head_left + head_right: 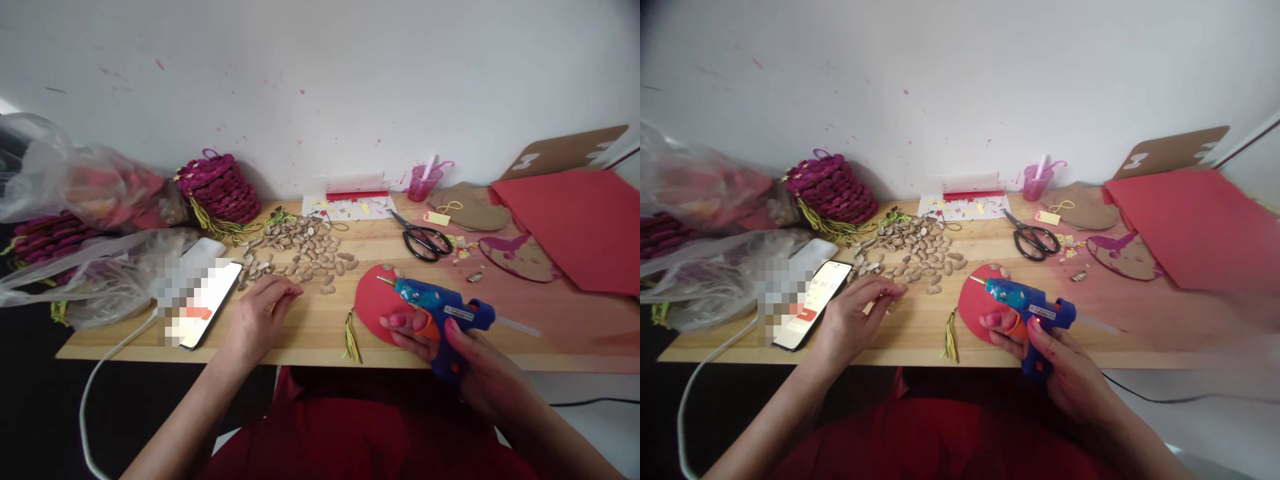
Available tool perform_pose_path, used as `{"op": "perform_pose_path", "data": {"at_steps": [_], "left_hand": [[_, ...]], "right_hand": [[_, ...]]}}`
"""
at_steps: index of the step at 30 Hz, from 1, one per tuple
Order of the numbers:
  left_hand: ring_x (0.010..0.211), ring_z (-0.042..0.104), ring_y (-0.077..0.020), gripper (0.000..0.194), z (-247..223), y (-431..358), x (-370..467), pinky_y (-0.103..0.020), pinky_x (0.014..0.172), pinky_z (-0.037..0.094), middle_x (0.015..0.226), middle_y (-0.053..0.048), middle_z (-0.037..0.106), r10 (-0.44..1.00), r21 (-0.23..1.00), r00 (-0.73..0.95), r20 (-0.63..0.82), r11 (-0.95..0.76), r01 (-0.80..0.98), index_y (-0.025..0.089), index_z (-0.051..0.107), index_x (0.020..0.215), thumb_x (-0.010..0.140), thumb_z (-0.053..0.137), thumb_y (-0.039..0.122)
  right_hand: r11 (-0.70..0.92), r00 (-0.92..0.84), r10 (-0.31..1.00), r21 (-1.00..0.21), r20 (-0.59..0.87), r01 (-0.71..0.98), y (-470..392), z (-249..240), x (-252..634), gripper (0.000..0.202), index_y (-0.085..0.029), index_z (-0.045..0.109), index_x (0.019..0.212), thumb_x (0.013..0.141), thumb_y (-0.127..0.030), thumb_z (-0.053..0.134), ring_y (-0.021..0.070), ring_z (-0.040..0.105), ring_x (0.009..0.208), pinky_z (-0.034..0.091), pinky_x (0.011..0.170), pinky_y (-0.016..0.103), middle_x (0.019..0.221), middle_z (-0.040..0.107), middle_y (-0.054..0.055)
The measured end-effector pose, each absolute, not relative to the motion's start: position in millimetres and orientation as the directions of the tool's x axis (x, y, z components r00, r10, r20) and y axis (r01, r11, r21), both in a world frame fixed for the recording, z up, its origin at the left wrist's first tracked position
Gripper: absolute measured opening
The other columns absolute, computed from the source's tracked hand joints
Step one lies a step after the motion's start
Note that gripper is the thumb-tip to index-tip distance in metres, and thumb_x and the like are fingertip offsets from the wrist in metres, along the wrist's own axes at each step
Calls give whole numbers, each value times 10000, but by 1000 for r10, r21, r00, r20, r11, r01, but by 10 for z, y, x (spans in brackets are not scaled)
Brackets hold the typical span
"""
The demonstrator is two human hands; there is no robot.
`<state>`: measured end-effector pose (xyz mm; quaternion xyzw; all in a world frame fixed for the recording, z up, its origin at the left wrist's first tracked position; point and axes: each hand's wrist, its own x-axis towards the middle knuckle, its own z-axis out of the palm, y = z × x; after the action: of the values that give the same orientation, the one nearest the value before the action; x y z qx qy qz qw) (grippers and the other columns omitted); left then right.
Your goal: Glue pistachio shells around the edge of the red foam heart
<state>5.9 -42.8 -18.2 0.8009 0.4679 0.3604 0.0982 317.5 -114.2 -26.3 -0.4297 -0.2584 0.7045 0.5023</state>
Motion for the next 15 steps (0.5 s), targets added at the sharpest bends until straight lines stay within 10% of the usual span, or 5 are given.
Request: {"op": "perform_pose_path", "data": {"at_steps": [15], "left_hand": [[751,640,-130,205,-234,-389,-176,-272,670,545,1040,-49,663,939,618,257,231,-345,706,208,721,1035,836,681,182]], "right_hand": [[-169,294,919,-937,-261,-305,-1035,-44,3576,277,-327,758,724,642,-583,824,392,620,1254,536,1023,538,1174,757,134]]}}
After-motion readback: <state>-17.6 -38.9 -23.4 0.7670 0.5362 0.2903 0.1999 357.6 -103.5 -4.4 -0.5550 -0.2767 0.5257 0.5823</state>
